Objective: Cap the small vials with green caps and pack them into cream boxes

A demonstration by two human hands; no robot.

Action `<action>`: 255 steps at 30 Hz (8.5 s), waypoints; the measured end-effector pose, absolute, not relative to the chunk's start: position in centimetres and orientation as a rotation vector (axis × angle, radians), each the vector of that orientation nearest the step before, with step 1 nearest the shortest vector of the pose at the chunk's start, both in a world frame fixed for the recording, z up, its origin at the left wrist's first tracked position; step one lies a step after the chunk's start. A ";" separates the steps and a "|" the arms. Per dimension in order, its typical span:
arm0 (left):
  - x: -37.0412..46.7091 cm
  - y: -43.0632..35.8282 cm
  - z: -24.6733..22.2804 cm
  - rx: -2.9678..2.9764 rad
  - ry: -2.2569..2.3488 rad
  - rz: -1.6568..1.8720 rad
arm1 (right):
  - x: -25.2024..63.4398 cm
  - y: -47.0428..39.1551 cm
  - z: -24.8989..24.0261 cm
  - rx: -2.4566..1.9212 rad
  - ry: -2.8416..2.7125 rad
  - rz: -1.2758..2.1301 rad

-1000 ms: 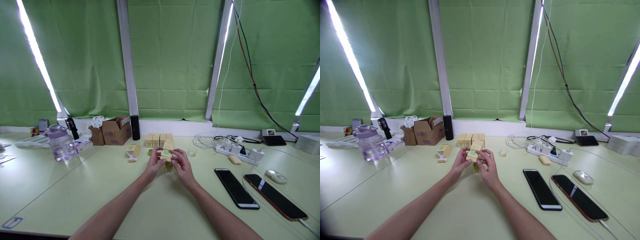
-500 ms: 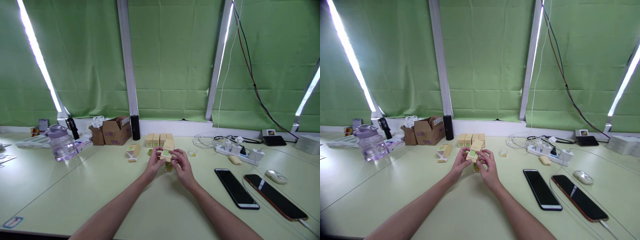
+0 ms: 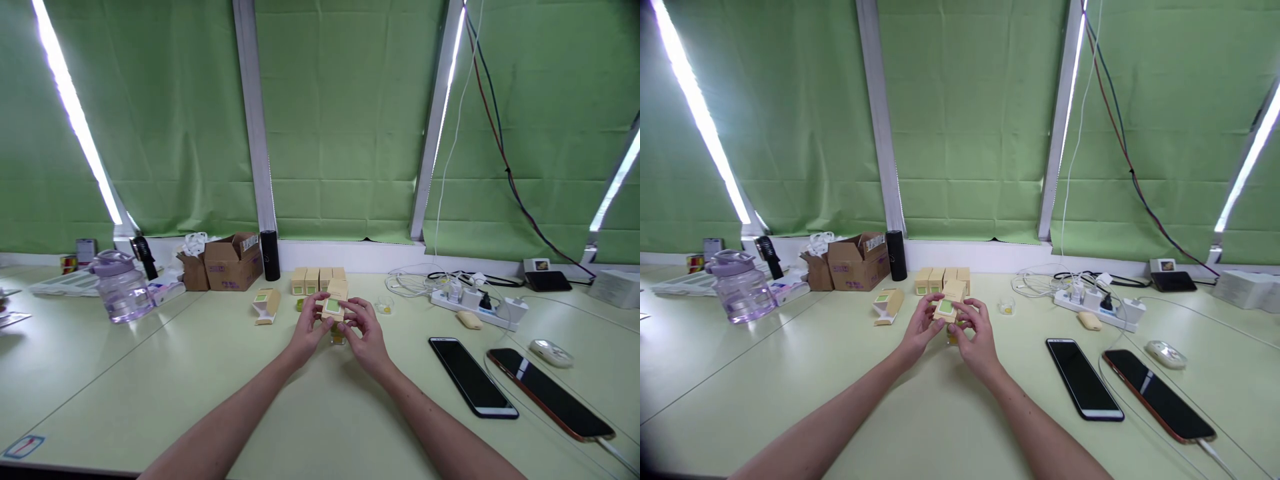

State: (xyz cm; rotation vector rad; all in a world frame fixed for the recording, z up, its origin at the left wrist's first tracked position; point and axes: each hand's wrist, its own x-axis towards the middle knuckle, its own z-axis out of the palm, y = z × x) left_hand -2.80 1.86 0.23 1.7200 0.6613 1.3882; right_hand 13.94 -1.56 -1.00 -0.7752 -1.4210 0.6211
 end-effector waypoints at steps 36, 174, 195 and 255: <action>-2.4 2.6 -0.5 1.828 0.823 1.440 | 14.3 -0.9 -1.3 -0.801 -1.399 0.617; -3.3 3.7 -0.2 1.453 0.803 1.227 | 15.5 -1.1 -0.4 -1.042 -1.611 0.275; -3.4 3.6 -0.2 1.515 0.828 1.215 | 15.9 -1.9 0.1 -1.148 -1.884 0.128; -3.2 3.0 0.4 1.458 0.857 1.208 | 15.7 0.4 -1.9 -1.110 -1.358 0.430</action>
